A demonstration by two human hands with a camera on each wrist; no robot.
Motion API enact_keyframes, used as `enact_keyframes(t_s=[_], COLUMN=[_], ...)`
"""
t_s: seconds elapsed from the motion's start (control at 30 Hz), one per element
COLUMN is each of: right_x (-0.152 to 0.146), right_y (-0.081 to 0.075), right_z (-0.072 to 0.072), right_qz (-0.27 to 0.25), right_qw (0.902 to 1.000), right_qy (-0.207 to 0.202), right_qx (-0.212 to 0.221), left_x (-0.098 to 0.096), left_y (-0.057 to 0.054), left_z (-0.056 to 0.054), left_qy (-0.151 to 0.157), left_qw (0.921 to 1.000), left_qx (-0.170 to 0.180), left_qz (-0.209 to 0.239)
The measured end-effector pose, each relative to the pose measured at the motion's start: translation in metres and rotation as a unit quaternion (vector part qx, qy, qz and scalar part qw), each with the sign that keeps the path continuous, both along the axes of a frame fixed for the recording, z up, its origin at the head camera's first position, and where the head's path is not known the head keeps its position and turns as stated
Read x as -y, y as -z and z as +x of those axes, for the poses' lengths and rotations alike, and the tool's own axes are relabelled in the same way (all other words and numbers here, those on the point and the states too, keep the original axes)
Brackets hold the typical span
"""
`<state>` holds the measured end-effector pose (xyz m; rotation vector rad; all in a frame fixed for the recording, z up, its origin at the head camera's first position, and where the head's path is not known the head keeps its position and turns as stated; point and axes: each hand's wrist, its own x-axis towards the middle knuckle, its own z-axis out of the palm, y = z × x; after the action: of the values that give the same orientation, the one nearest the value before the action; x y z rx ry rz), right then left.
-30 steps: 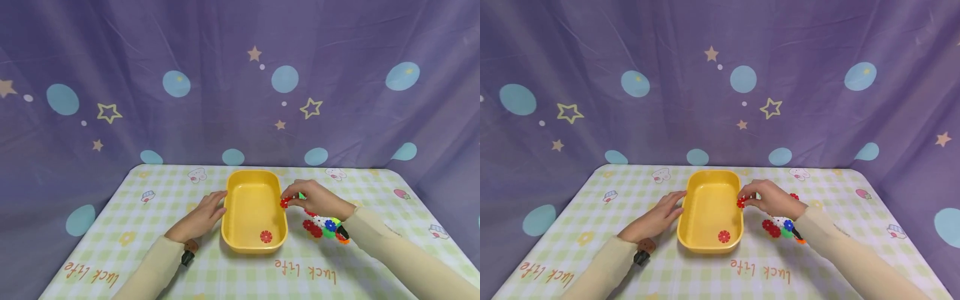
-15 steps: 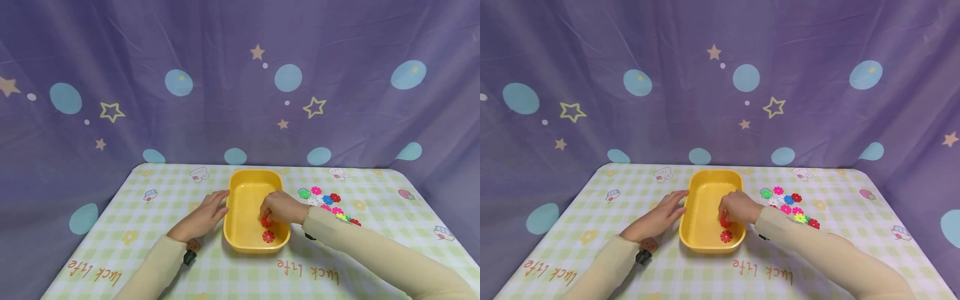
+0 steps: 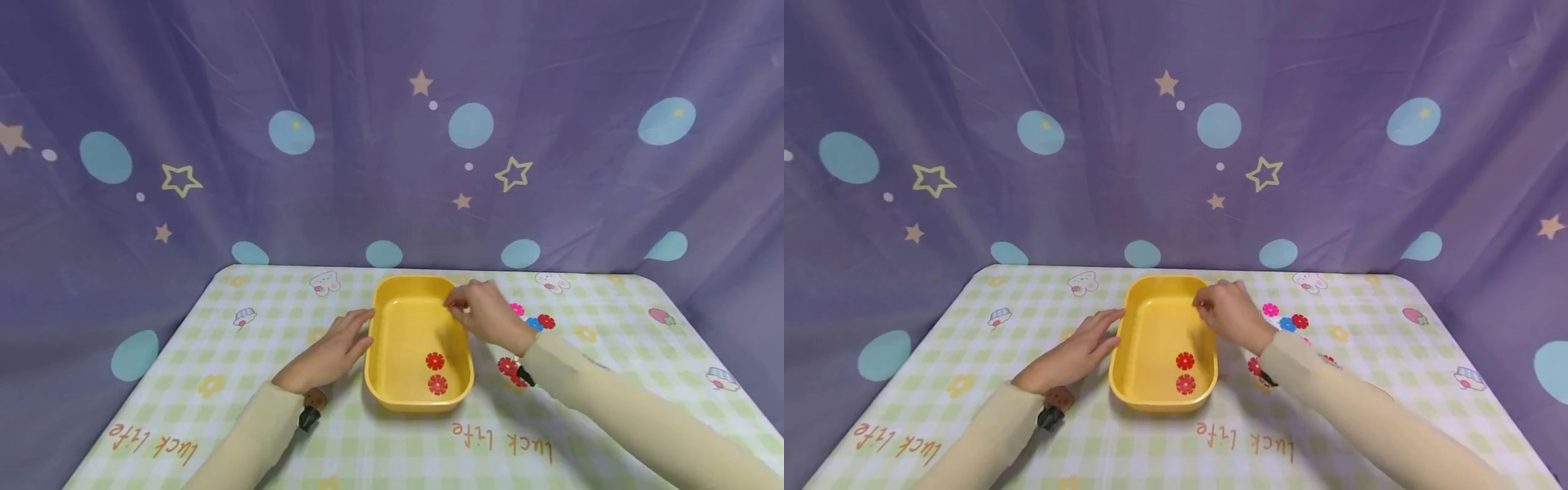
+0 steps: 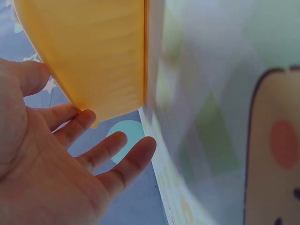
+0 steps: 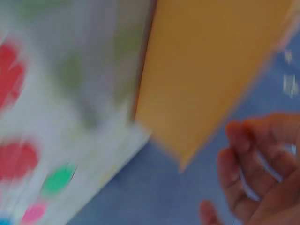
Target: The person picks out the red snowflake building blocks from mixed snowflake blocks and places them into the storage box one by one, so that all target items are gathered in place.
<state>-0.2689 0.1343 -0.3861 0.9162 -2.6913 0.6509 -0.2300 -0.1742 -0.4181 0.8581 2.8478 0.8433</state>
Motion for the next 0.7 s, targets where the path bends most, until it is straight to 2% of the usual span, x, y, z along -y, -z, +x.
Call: enact_keyframes(t_s=[0.1,0.2,0.3,0.4,0.5,0.7], right_x=[-0.044,-0.092,-0.13,-0.153,-0.165,-0.173], right_y=[-0.005,0.0,0.012,0.024,0.033,0.043], right_z=[-0.011,-0.019,-0.022,-0.022,-0.02,-0.019], right_qz=[-0.014,0.025,0.056,0.059,0.048,0.017], right_qw=[0.9965,0.9876,0.9732,0.9638,0.9661,0.9662], right_qy=[0.079,0.122,0.127,0.116,0.101,0.111], right_qx=[0.022,0.095,0.183,0.233,0.233,0.232], left_x=[-0.001,-0.001,-0.001,-0.001,-0.001,-0.001], left_y=[0.0,0.001,0.001,0.001,0.001,0.001], left_z=[-0.001,-0.001,-0.001,0.0,0.0,0.0], left_qy=[0.0,0.001,0.003,0.001,-0.004,0.002], left_qw=[1.0,1.0,1.0,1.0,0.9999,0.9999], left_qx=[0.001,0.004,0.003,0.006,0.01,0.009], left_qz=[0.003,0.001,0.002,0.003,0.002,0.006])
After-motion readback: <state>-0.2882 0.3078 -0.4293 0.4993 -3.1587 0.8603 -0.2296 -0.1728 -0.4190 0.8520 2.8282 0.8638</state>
